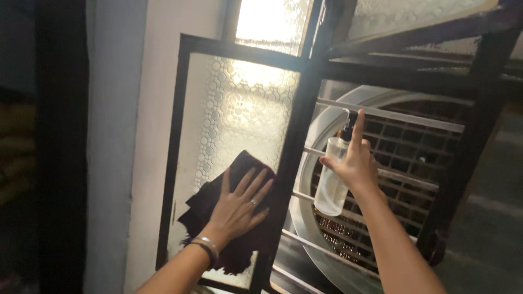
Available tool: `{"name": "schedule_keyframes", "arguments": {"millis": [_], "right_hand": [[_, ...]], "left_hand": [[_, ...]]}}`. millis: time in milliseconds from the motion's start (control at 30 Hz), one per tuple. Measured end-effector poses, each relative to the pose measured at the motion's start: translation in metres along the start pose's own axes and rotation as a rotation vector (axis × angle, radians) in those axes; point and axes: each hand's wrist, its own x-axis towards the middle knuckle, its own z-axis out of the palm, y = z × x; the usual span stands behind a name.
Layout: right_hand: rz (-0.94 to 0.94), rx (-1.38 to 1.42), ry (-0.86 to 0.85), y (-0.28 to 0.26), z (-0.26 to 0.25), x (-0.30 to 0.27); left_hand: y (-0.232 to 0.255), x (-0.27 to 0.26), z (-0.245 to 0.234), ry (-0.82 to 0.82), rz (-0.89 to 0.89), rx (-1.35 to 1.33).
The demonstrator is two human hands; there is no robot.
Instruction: The person cleans a window with a patterned glass pane using a spray bottle and a dark cloth. They repeatedly spray the surface and wipe it down, moving across different sections of the window frame.
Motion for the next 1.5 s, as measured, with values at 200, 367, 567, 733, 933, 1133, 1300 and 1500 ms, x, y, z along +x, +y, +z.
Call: {"name": "schedule_keyframes", "arguments": {"millis": [200, 367, 567, 733, 933, 1133, 1300, 1500], "right_hand": [[0.051, -0.014, -0.018, -0.001, 0.001, 0.0], [0.018, -0.008, 0.004, 0.006, 0.007, 0.002], [-0.003, -0.006, 0.025, 0.01, 0.012, 0.01], [0.013, -0.017, 0.016, 0.013, 0.013, 0.009], [0.021, -0.023, 0.02, 0.008, 0.011, 0.008], [-0.021, -0.001, 0.047, 0.006, 0.008, 0.003], [-0.031, 0.033, 0.047, 0.001, 0.003, -0.001], [-0.014, 0.01, 0.036, -0.001, 0.001, -0.002]], "left_hand": [[-0.007, 0.08, -0.019, 0.158, -0.069, -0.007], [-0.037, 0.138, -0.04, 0.24, -0.037, 0.021], [-0.081, 0.136, -0.057, 0.146, 0.051, 0.052], [-0.113, 0.101, -0.056, 0.094, -0.055, 0.081], [-0.131, 0.054, -0.044, 0.109, -0.175, 0.087], [-0.113, 0.004, -0.02, 0.148, -0.415, 0.045], [-0.08, -0.022, 0.005, 0.184, -0.625, -0.04], [-0.023, -0.015, 0.027, 0.28, -1.043, -0.217]]}}
